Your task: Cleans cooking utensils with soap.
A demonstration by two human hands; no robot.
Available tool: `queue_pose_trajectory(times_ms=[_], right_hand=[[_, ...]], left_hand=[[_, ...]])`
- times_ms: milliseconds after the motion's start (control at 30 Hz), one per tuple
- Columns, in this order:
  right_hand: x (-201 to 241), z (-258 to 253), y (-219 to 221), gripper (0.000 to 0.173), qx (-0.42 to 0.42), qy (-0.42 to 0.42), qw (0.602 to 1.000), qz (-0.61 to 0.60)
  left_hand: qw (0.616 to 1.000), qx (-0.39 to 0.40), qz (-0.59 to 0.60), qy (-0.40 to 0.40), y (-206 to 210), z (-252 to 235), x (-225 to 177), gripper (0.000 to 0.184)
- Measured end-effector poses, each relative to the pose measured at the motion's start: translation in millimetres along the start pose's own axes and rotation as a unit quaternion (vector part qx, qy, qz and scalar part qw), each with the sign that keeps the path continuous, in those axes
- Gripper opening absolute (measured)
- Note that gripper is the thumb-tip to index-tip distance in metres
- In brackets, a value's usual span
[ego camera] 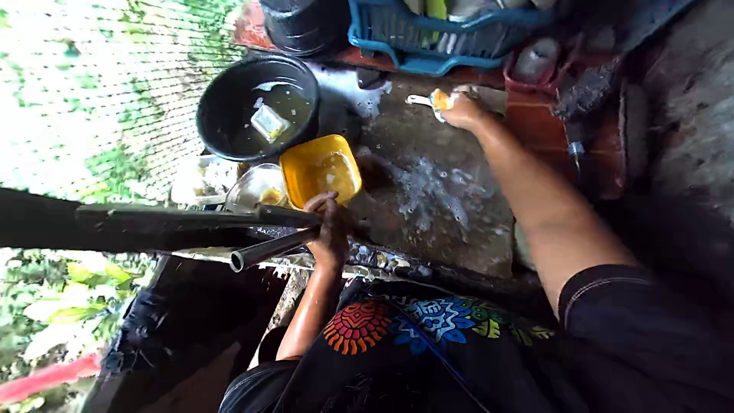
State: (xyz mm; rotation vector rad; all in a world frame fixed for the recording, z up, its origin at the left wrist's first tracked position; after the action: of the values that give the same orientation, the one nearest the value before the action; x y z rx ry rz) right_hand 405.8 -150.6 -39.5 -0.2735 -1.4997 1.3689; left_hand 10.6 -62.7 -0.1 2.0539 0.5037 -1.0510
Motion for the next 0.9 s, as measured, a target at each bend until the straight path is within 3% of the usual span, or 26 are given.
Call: queue_pose_trajectory(times_ms=[167, 233, 333, 367, 533, 600, 667, 767, 900], right_hand=[[-3.2, -38.4, 25.1, 0.083, -0.03, -0.046, 0.995, 0.085], [4.7, -24.5, 33.8, 0.078, -0.033, -0.07, 0.991, 0.113], [5.8, 1.9, 45.0, 0.051, 0.001, -0.12, 0.981, 0.151], [1.8, 5.1, 46.2, 0.05, 0.003, -0.121, 0.98, 0.161], [-6.9, -22.8, 36.6, 0.092, 0.001, -0.082, 0.989, 0.124], [-1.8, -33.3, 35.4, 0.098, 0.028, -0.057, 0.992, 0.113], [3.8, -39.2, 35.9, 0.082, 0.033, -0.065, 0.991, 0.11], [23.9, -24.9, 35.0, 0.038, -0.03, -0.161, 0.981, 0.101], [66.3, 57.6, 23.3, 0.031, -0.113, -0.264, 0.954, -0.082]], left_hand=[[0.994, -0.056, -0.082, -0.043, -5.0, 9.7, -3.1, 0.016], [0.987, -0.082, -0.126, -0.05, -1.3, 9.5, -6.9, 0.016], [0.987, -0.107, -0.106, -0.057, 8.2, 3.0, -4.9, 0.013], [0.989, -0.104, -0.089, -0.061, 12.6, 2.6, -4.2, 0.014], [0.991, -0.085, -0.054, -0.088, 35.1, 5.2, -6.4, 0.018], [0.993, -0.065, -0.032, -0.097, 40.2, 8.9, -0.9, 0.017], [0.994, -0.052, -0.013, -0.094, 42.3, 9.2, 3.1, 0.017], [0.995, -0.056, -0.027, -0.082, 35.8, 6.8, 3.5, 0.016], [0.986, -0.106, -0.102, -0.075, 26.9, -0.2, 4.4, 0.011]])
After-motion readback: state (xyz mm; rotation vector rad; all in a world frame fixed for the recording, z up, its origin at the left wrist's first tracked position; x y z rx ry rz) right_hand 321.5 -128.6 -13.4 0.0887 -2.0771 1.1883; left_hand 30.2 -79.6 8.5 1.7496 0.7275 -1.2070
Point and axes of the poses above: each hand's wrist, its own z-axis away from the middle knuckle, its own y-axis out of the palm, x = y × z, the point moved 4 cm from there along -z, towards the middle knuckle, and after that the axes turned 1 degree about -z, right-handed, at the moved point
